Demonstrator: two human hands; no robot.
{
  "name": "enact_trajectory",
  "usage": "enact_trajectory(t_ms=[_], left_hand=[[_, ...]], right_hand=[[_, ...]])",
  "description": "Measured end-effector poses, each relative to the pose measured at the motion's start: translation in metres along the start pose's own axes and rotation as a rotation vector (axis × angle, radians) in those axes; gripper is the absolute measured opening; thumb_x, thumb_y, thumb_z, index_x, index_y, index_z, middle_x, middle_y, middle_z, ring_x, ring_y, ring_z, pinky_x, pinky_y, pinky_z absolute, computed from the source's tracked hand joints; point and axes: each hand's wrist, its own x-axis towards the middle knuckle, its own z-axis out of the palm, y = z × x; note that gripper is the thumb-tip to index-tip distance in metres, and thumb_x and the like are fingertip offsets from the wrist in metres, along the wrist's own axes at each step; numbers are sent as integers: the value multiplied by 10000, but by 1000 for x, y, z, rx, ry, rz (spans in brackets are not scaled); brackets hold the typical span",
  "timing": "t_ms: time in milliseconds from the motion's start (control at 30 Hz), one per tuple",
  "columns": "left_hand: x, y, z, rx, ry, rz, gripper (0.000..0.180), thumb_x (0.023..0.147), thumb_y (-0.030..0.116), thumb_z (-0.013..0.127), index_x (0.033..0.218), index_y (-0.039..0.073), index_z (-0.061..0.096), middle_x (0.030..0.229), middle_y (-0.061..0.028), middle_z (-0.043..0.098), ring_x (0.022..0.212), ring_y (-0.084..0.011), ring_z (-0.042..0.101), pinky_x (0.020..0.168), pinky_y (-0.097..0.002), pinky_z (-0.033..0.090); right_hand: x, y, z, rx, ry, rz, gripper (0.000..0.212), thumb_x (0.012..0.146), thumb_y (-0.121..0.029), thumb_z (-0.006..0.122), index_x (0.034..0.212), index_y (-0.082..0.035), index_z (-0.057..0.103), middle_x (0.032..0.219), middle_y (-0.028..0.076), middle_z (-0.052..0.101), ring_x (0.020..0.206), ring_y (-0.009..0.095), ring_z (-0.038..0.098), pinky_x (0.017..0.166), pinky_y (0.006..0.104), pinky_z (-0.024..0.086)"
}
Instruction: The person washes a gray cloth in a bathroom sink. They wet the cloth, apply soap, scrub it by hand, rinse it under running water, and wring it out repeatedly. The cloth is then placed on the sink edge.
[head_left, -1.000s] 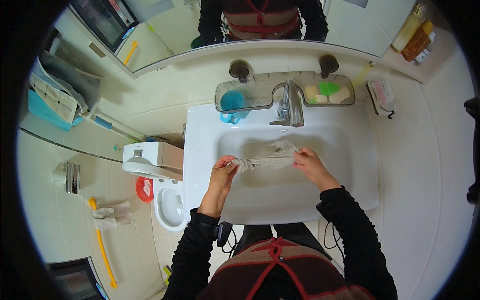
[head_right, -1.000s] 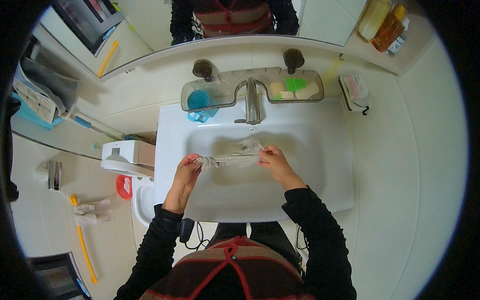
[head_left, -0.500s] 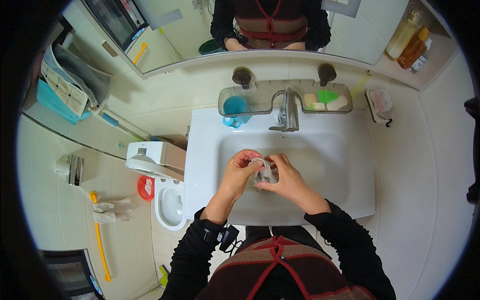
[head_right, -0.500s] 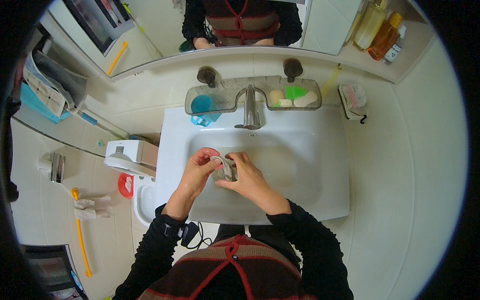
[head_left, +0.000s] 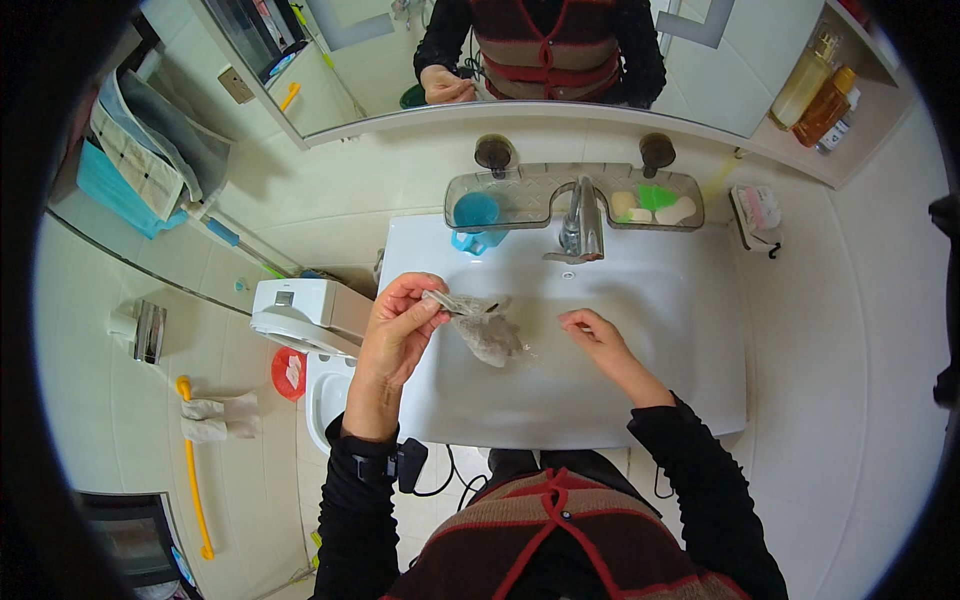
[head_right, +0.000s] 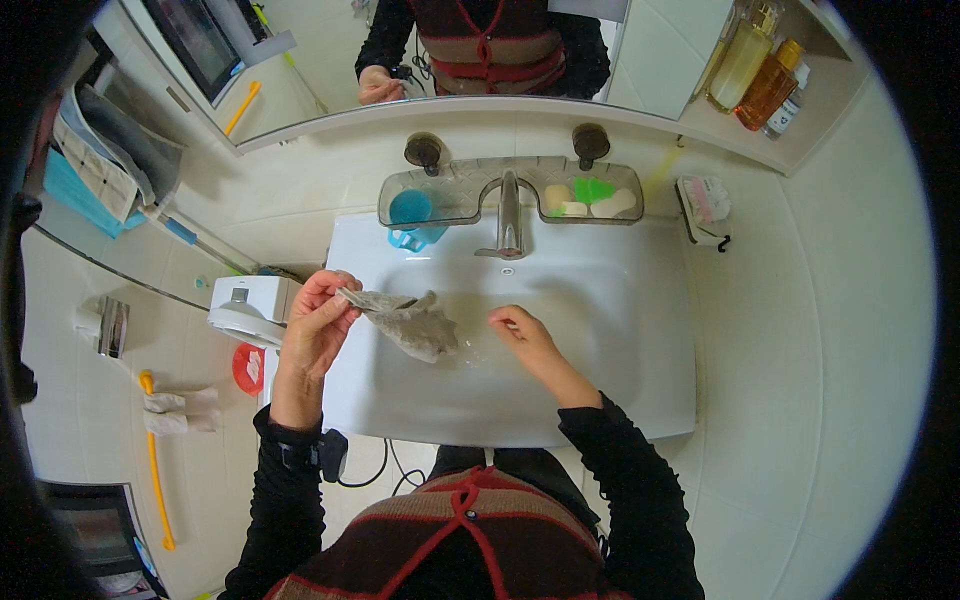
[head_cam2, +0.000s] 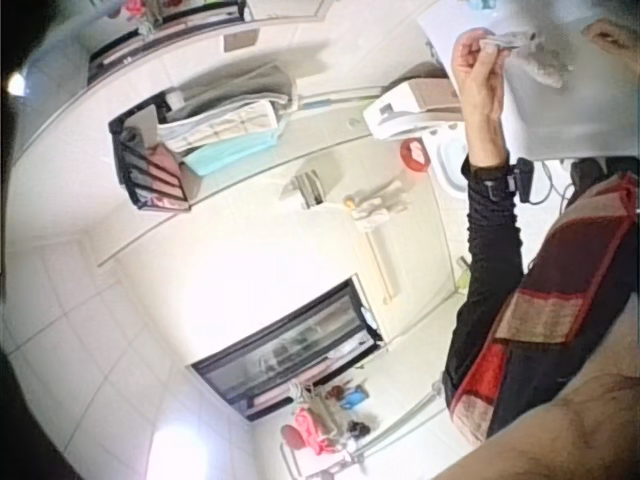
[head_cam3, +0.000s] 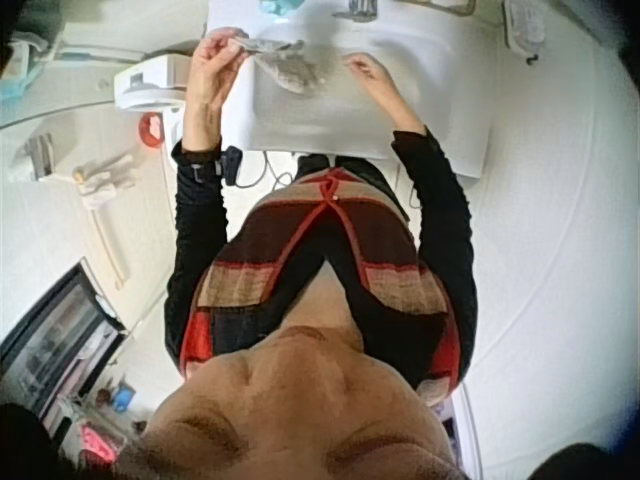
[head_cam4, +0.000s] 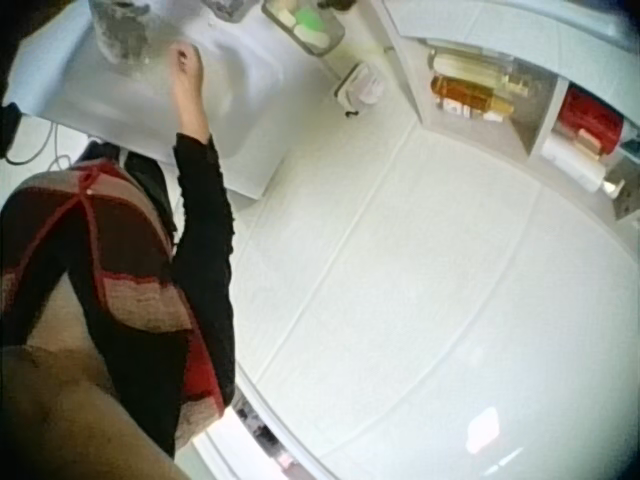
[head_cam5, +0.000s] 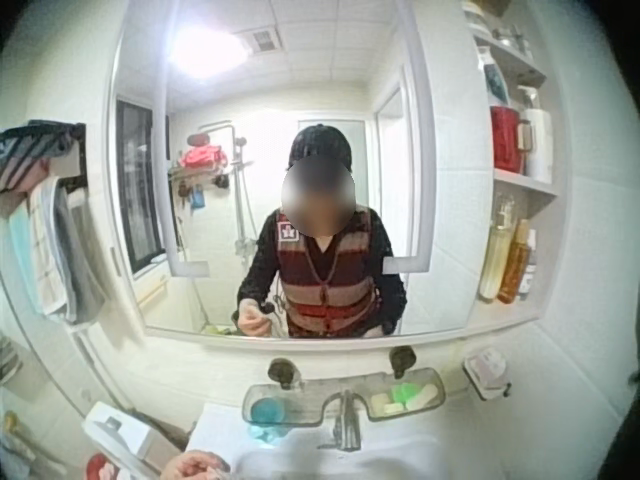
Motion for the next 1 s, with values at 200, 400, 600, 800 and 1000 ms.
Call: enact_trajectory(t_ms=[200, 400, 600, 800, 1000], left_hand=[[1, -8, 0, 32, -29, -49, 124, 849, -22, 573, 965, 17, 591, 968, -72, 580, 849, -139, 579, 756, -259, 505], [-1, 3, -11, 99, 118, -5, 137, 837, -16, 587, 967, 28, 598, 932, -38, 579, 836, -119, 570, 732, -248, 492], [-10, 3, -66, 566, 291, 39, 199, 843, 24, 602, 1035, 60, 640, 866, 32, 565, 687, -34, 464, 573, -177, 354], [-6, 4, -41, 688, 78, -117, 233, 837, 93, 655, 1062, 34, 651, 803, 40, 553, 649, -33, 441, 585, -174, 378], [-2, -7, -33, 1234, -231, 12, 284, 750, 192, 755, 936, 6, 648, 805, -25, 594, 714, -146, 502, 645, -260, 430]], right_hand=[[14, -63, 60, -47, -77, -49, 439, 852, -187, 650, 1241, -79, 479, 1147, 59, 572, 1035, 167, 561, 895, 310, 438], [24, -57, 70, -204, -112, -2, 391, 828, -151, 656, 1184, -48, 532, 1035, 45, 588, 834, 148, 584, 707, 283, 472], [-2, -105, 37, -186, -29, -84, 174, 876, -101, 568, 1011, 6, 586, 864, 59, 611, 697, 125, 564, 632, 258, 453], [-31, -165, 16, -130, 53, -73, 149, 914, -106, 514, 990, 6, 576, 766, 38, 599, 673, 94, 564, 623, 235, 453], [-39, -179, -4, -19, 220, -153, 153, 934, -123, 506, 1007, -10, 579, 800, 3, 598, 704, 61, 553, 648, 213, 452]])
